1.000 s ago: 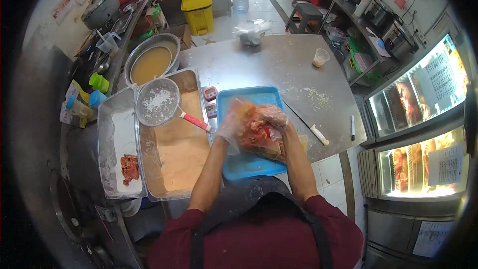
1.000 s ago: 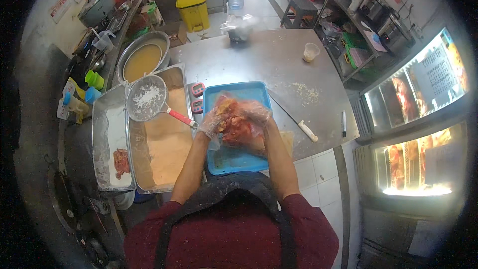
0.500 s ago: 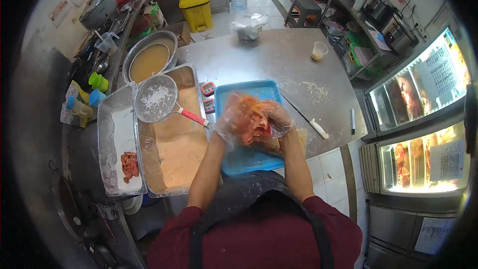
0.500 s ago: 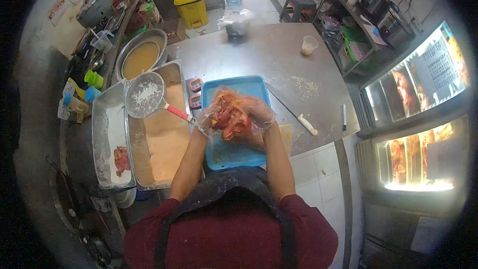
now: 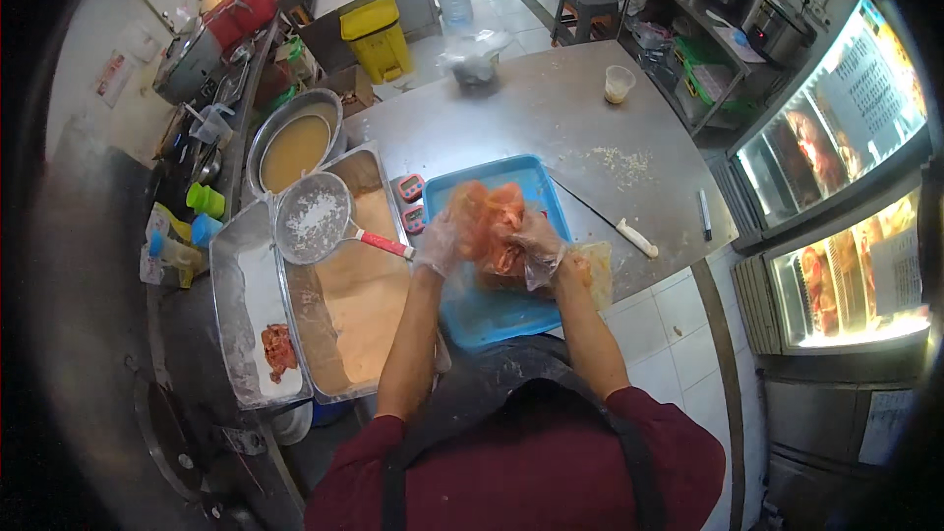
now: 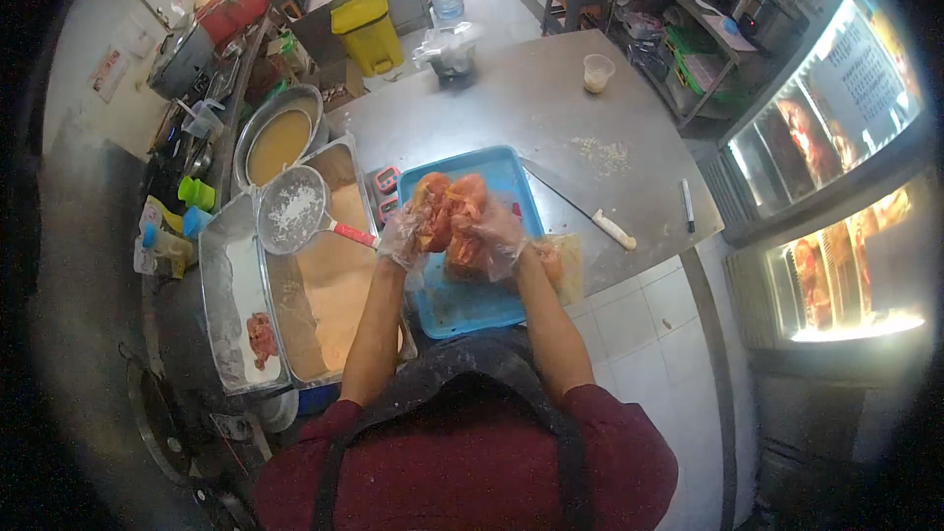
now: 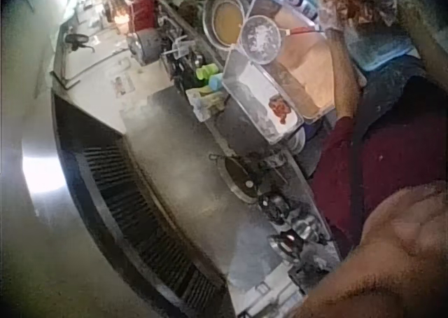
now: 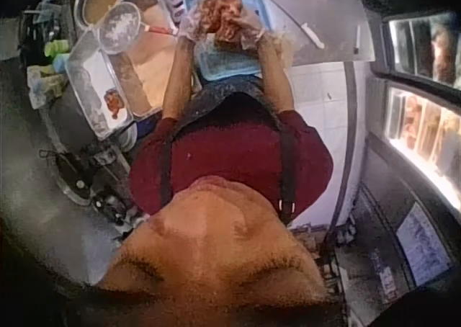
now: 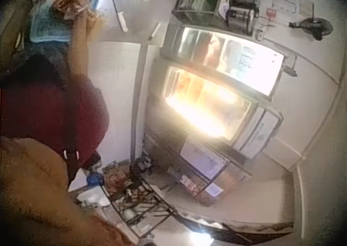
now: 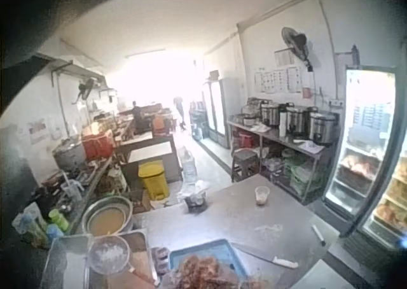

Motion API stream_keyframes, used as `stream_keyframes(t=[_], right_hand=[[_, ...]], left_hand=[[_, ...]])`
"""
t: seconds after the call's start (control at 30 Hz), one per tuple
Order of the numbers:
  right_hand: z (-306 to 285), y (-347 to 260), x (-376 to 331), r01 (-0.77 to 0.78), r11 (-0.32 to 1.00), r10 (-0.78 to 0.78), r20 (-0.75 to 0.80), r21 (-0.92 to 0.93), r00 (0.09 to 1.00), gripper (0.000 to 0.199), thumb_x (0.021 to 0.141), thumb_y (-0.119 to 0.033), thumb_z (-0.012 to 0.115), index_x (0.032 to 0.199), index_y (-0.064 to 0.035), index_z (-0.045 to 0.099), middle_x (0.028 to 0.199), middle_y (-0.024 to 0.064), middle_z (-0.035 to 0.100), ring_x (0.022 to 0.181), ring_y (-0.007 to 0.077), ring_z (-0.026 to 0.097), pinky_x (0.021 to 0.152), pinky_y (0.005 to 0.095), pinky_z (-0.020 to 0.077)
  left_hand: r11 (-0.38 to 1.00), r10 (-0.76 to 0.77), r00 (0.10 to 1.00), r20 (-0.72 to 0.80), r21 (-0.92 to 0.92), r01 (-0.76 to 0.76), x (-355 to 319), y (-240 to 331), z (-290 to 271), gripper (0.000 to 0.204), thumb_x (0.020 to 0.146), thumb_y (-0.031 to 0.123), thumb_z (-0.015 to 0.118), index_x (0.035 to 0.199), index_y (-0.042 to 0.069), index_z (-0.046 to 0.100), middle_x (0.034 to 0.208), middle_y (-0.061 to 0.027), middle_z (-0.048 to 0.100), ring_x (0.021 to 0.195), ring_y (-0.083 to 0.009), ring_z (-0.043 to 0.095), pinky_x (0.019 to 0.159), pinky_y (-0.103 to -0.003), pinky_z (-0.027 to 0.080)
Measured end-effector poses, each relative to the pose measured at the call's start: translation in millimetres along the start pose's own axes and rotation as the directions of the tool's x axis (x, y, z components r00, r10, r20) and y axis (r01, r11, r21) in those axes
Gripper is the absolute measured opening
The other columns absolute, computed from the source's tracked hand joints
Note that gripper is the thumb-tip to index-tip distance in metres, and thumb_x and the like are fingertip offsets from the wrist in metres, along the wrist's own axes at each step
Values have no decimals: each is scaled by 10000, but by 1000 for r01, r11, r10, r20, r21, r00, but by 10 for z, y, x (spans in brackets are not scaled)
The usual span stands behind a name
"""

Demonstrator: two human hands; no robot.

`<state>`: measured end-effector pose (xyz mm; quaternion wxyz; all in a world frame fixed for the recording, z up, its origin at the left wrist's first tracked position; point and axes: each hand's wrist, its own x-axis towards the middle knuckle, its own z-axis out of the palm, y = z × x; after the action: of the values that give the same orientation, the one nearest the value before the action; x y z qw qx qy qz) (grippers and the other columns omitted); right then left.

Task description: The person prepares pieces of raw chicken by hand, dipping them individually into a tray of flour and then placing them into a separate container.

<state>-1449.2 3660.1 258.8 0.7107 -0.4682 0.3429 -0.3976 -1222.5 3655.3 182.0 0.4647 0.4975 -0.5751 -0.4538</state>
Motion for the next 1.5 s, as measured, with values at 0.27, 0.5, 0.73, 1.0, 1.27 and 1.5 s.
stream_keyframes(t=[0.27,0.5,0.73,1.0,1.27,1.5], right_hand=[[-169,-197,-89,122,990,-127,64,68,990,398,815,-128,742,1162,-35,570,1018,46,628,905,148,624,762,286,536],[-119,-534,-418,24,926,-54,70,378,996,409,808,-153,728,1168,-33,574,1050,55,627,961,157,622,836,298,532],[-111,-748,-425,-48,940,-40,248,339,968,569,722,-155,788,1218,-27,542,1094,52,607,1004,150,610,916,284,513],[9,-393,-300,-51,889,-36,180,455,983,605,702,-113,831,1244,-69,564,1119,26,600,953,117,604,782,243,524],[-571,-403,-315,41,999,-41,-52,5,998,523,755,-118,815,1206,-55,558,1034,15,606,855,102,599,720,228,531],[-194,-425,-198,36,959,-20,60,-281,998,469,778,-199,763,1182,-70,564,1021,61,612,929,194,602,818,307,519]], left_hand=[[585,-341,905,254,-696,416,44,339,93,427,906,268,620,1271,61,541,1182,-99,628,976,-235,642,796,-336,543],[628,-251,909,332,-659,414,25,1210,108,408,918,251,630,1253,34,549,1110,-84,640,928,-180,639,722,-296,552],[771,-264,847,462,-427,473,50,1023,-302,492,850,233,721,1262,43,529,1022,-124,660,773,-220,661,608,-319,552],[914,-250,903,349,-222,338,110,717,-390,479,828,125,717,1261,39,532,997,-140,668,681,-201,652,557,-330,551],[966,-211,976,44,-144,215,133,1137,-185,353,857,49,643,1203,82,586,905,-69,645,645,-146,617,562,-257,530],[749,-32,982,187,655,-100,154,50,213,360,867,111,679,1209,57,579,1013,-80,632,927,-154,618,767,-270,530]])
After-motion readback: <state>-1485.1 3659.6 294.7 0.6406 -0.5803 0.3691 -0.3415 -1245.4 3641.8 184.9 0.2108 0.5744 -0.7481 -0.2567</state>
